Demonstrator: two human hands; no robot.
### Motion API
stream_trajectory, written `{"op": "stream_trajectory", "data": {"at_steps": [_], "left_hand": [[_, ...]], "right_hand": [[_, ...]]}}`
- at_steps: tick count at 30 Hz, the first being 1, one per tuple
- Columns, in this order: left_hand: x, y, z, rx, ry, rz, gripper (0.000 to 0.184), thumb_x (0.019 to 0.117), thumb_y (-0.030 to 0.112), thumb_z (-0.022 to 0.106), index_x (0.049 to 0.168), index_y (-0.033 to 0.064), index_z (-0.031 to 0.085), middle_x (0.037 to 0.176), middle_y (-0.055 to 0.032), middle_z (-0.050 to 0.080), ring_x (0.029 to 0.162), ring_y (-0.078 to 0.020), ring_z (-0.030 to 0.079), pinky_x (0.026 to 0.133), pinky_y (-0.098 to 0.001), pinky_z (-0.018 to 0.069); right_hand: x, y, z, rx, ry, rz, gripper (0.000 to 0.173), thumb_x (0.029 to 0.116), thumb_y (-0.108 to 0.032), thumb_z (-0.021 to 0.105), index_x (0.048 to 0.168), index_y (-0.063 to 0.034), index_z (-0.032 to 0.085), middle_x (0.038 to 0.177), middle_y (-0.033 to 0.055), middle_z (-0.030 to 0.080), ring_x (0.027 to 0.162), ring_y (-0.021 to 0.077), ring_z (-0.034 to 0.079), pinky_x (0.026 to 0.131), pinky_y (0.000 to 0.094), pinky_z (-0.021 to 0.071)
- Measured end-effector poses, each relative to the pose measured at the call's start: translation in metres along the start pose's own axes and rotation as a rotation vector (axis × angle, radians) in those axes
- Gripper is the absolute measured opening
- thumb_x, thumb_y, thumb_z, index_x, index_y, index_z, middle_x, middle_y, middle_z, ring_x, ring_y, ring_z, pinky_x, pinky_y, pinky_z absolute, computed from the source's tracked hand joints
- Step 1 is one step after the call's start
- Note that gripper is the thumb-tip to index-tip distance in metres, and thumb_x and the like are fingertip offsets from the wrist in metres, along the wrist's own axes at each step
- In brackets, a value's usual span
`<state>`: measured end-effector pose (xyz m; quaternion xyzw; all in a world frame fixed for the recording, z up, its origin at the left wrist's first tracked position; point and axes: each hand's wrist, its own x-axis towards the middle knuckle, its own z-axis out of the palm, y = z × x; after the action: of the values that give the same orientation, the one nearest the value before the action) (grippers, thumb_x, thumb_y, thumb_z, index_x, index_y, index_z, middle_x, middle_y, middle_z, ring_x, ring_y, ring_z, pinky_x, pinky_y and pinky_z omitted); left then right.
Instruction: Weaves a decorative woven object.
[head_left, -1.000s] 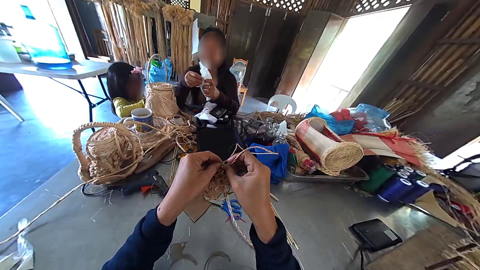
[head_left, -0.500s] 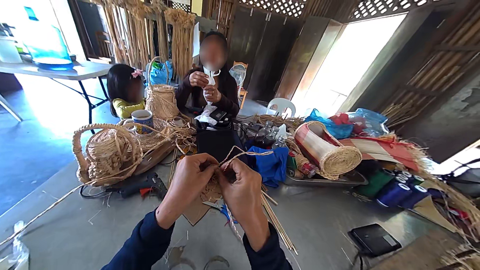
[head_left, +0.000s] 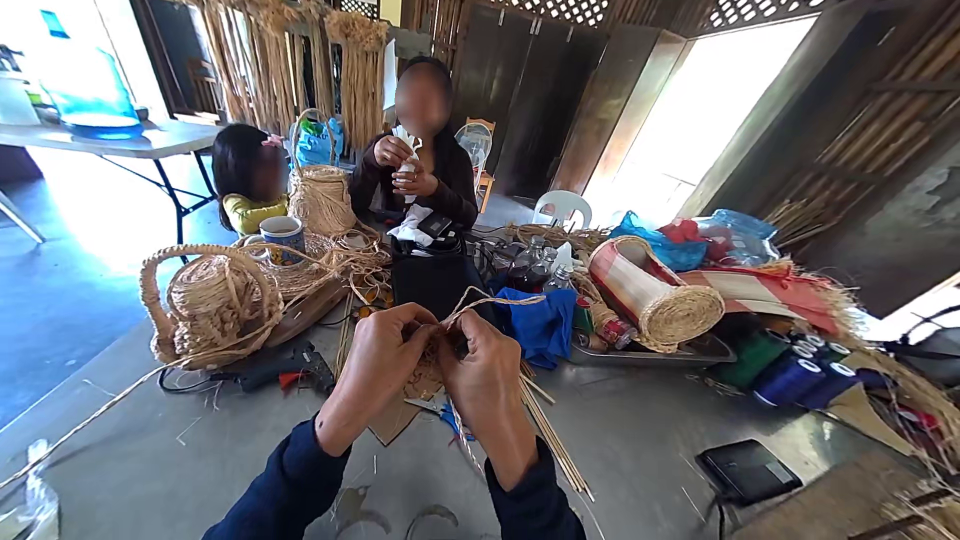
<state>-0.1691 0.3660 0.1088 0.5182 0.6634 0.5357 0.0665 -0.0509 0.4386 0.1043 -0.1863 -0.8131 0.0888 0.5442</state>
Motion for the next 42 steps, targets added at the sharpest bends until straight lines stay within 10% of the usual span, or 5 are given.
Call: {"op": "stream_trajectory", "data": {"at_steps": [42], "left_hand": [[0.008,-0.003,-0.006,-0.222,0.0,-0.065,0.004,0.0946,0.008,0.07,0.094,0.0073,0.075,0.081,0.0041,0.073,0.073,0.001,0.067,0.07,-0.0175,0.0559]], "right_hand": [[0.002,0.007,-0.005,0.283,-0.039,0.08,0.011,0.0874,-0.007,0.066,0.088,-0.0021,0.076,0.086,0.0054,0.075,0.079,0.0072,0.072,0.075,0.0221,0.059]]}}
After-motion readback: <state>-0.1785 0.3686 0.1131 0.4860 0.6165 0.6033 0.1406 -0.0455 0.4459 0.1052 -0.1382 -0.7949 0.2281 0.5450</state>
